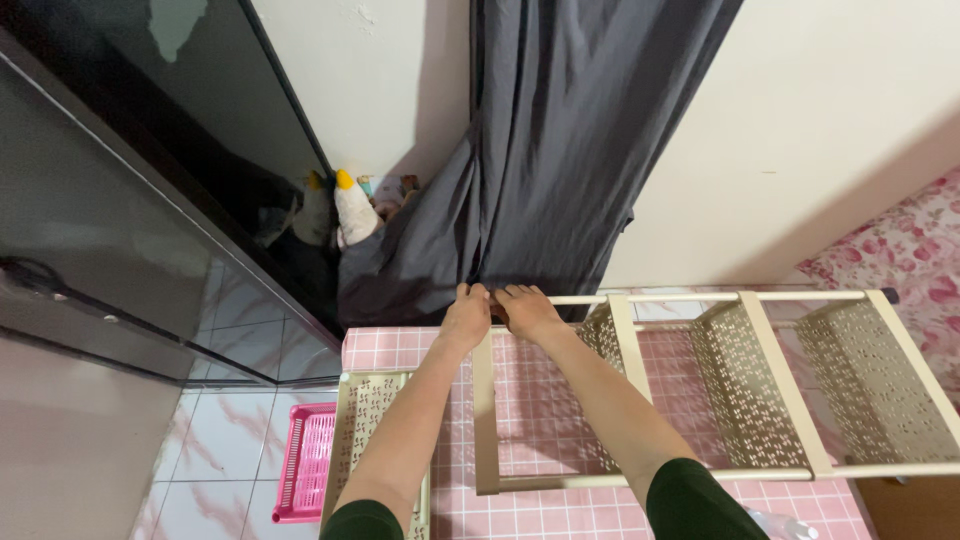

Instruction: The person assembles a beige plastic storage rack by inserting vertical support rods into the tray bases and connecting the trays together. They handle the trays and rods by hand, aligning and securing each component to form a multi-tiered rack.

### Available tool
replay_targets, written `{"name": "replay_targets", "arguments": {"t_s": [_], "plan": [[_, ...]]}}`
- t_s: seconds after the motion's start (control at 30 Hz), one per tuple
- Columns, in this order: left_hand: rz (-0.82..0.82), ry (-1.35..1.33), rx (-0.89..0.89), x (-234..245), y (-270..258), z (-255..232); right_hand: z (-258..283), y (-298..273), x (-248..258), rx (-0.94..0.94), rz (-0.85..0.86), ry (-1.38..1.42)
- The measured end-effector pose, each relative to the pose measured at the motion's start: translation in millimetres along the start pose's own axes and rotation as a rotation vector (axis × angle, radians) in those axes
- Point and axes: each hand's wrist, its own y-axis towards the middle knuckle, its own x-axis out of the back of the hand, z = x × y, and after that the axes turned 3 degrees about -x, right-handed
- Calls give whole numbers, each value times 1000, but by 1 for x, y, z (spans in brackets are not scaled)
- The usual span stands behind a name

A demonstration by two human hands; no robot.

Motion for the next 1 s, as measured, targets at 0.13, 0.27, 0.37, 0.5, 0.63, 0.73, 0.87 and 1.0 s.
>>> {"name": "replay_targets", "arguments": {"t_s": [0.13, 0.27, 0.37, 0.5, 0.63, 0.73, 0.87, 1.0], "plan": [[-28, -8, 40, 11, -21, -9, 7, -18, 23, 12, -74, -20], [-58, -122, 86, 23, -60, -7, 12, -65, 63, 3, -169, 120], [-70, -308, 82, 27, -108, -2, 15, -118, 91, -122, -205, 236], [85, -440, 228, 31, -183, 1, 14, -201, 110, -358, -303, 403], [200, -542, 451, 19, -252, -4, 5, -286, 94, -529, -324, 653], [180, -801, 349, 1, -291, -2, -7, -344, 71, -660, -143, 835], [169, -773, 261, -29, -320, 3, -19, -397, 36, -820, 54, 809], [160, -380, 299, -55, -322, 8, -18, -410, 3, -802, -193, 446]]}}
